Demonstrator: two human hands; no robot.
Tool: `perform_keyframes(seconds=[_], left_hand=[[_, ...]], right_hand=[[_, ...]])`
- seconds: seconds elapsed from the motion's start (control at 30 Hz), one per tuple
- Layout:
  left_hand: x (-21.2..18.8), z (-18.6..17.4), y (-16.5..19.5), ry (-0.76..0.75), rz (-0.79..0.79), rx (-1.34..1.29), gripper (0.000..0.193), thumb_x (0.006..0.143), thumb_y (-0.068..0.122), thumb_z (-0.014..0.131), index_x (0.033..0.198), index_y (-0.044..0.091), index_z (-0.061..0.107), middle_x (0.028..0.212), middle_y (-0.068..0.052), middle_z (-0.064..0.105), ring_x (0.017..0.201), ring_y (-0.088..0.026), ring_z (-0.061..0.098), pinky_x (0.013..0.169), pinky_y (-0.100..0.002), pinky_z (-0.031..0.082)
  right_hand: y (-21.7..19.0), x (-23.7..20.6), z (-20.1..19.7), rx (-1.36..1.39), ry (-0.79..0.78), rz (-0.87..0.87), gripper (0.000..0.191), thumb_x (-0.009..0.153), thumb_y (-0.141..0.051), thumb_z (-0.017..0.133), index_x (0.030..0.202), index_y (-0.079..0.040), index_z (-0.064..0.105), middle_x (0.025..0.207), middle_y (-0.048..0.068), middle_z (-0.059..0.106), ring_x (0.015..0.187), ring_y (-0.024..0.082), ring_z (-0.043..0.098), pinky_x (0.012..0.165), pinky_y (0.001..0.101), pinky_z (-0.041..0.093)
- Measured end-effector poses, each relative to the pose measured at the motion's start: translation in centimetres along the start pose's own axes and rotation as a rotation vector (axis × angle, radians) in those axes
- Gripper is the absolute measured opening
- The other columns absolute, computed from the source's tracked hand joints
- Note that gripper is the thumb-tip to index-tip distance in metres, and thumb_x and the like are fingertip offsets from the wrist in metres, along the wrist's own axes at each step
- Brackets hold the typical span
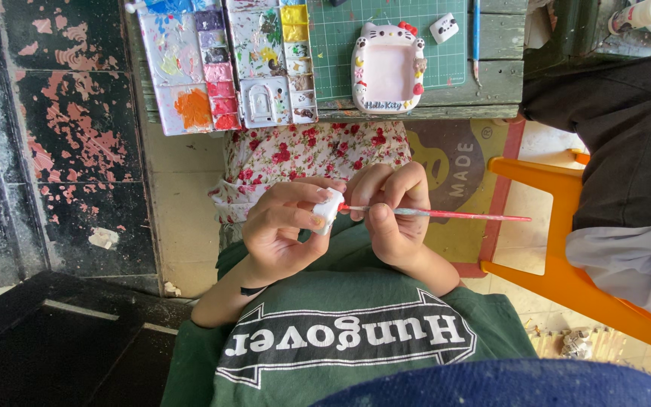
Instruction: The person paints small ceramic figurines and a Hello Kitty-shaped dish at a work table. They use a paintbrush to apply red paint to a small white cat figurine, then use a black marker to draw facial details on the figurines, and finally open a small bottle of white paint and dip a brush into it.
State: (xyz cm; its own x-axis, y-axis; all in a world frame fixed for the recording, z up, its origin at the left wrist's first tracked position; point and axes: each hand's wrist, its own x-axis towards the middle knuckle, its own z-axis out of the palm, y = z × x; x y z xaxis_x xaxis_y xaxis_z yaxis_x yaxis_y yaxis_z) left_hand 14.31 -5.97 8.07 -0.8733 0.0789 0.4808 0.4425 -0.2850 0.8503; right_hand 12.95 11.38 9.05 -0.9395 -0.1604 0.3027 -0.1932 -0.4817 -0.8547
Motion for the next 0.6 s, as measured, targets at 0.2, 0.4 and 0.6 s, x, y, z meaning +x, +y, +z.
perform_keyframes(seconds=[0.2,0.4,0.6], left_hand=[[0.0,0.1,-0.1,0.007,0.005,-0.014,0.029,0.091,-0.013,0.072,0.108,0.007,0.058,0.128,-0.012,0.059,0.126,-0.037,0.067,0.1,-0.045,0.063],[-0.2,-0.1,-0.1,0.011,0.007,-0.017,0.03,0.091,-0.012,0.072,0.108,0.007,0.056,0.128,-0.013,0.059,0.126,-0.038,0.067,0.099,-0.045,0.064],[-1.1,-0.2,-0.7,0.019,-0.078,-0.199,0.032,0.096,-0.012,0.068,0.116,0.009,0.054,0.132,-0.014,0.057,0.124,-0.037,0.067,0.101,-0.044,0.062]], right_hand=[[-0.1,0.0,0.1,0.001,0.0,0.005,0.023,0.109,-0.021,0.06,0.106,-0.013,0.039,0.089,0.009,0.056,0.074,0.014,0.051,0.074,0.0302,0.052],[0.1,0.2,0.0,0.047,0.003,0.001,0.023,0.109,-0.021,0.06,0.105,-0.013,0.039,0.087,0.007,0.054,0.073,0.014,0.051,0.073,0.0313,0.053],[0.2,-0.1,0.0,0.142,0.008,0.015,0.025,0.11,-0.024,0.06,0.107,-0.014,0.036,0.086,0.008,0.054,0.073,0.016,0.052,0.073,0.0314,0.052]])
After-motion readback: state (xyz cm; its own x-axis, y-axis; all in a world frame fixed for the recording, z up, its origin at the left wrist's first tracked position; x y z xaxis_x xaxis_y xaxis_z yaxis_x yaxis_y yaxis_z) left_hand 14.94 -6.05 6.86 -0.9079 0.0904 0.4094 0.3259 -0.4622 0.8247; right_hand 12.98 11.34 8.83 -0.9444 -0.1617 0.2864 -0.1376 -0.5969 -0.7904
